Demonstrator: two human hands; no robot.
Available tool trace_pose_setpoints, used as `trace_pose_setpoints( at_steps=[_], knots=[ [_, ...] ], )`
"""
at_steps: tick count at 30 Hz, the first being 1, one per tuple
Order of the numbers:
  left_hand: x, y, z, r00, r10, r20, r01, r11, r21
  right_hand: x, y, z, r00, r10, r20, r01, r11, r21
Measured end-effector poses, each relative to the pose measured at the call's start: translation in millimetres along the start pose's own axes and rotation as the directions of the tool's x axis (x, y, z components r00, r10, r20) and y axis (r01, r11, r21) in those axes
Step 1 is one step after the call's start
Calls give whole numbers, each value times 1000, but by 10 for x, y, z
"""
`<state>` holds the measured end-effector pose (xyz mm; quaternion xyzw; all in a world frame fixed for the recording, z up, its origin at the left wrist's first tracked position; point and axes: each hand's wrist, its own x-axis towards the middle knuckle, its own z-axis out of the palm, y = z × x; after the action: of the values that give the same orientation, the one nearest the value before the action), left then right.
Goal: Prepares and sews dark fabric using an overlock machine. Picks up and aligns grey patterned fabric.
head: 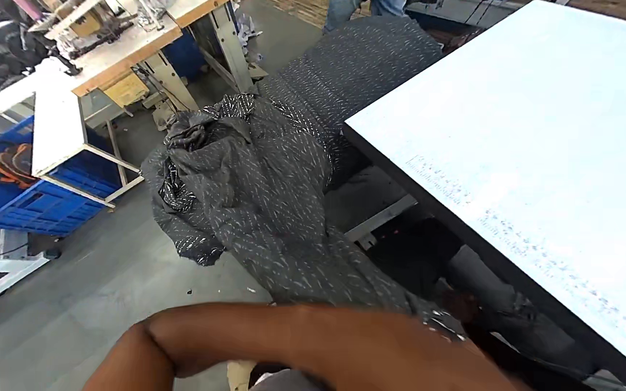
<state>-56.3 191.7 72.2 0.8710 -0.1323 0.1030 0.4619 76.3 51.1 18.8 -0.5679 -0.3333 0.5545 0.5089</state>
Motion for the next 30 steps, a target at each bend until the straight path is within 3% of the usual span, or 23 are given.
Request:
trace_pose_setpoints(
  at_steps=[2,4,6,7,9,11,13,15,18,20,21,23,26,28,30],
  knots=[
    [-72,-328,-528,989,48,-139,-26,987,158,-159,36,-129,994,-99,-45,81,950,-301],
    [-243,-860,-961,967,-164,-195,238,852,466,-310,-91,-234,993,-109,-43,61,789,-611],
    [-462,-1405,-1319,835,-458,-305,545,610,575,-445,-178,-305,991,-130,-45,48,634,-772],
    [-573,-1627,-1505,743,-564,-361,656,504,562,-508,-189,-318,982,-168,-84,36,606,-795],
    [-793,-1886,-1784,577,-690,-437,791,340,508,-658,-119,-318,921,-307,-241,24,661,-750],
    [-958,-2022,-1910,512,-731,-451,830,286,479,-673,17,-348,764,-458,-455,99,779,-619],
    [-1022,-2072,-1925,527,-716,-457,821,292,490,-562,59,-398,648,-477,-593,306,877,-371],
    [-968,-2024,-1880,556,-677,-482,807,299,510,-494,-23,-443,599,-428,-677,477,869,-127],
    [-899,-1909,-1898,554,-628,-546,815,276,510,-557,-157,-572,495,-426,-757,603,796,-54],
    [-882,-1818,-1903,560,-615,-555,815,290,501,-678,-182,-644,470,-408,-782,602,797,-53],
    [-817,-1761,-1892,599,-596,-535,791,337,511,-732,-186,-677,491,-376,-786,591,806,-16],
    [-496,-1610,-1790,760,-484,-433,650,560,514,-780,-232,-727,576,-305,-759,560,823,95],
    [287,-1161,-1281,937,-297,-182,341,888,308,-675,-364,-776,775,-334,-536,489,855,175],
    [827,-823,-889,989,-145,20,145,989,15,-515,-500,-754,802,-425,-419,481,876,33],
    [1226,-556,-613,978,-12,206,51,981,-185,-443,-606,-719,761,-564,-321,534,825,-183]
  ],
)
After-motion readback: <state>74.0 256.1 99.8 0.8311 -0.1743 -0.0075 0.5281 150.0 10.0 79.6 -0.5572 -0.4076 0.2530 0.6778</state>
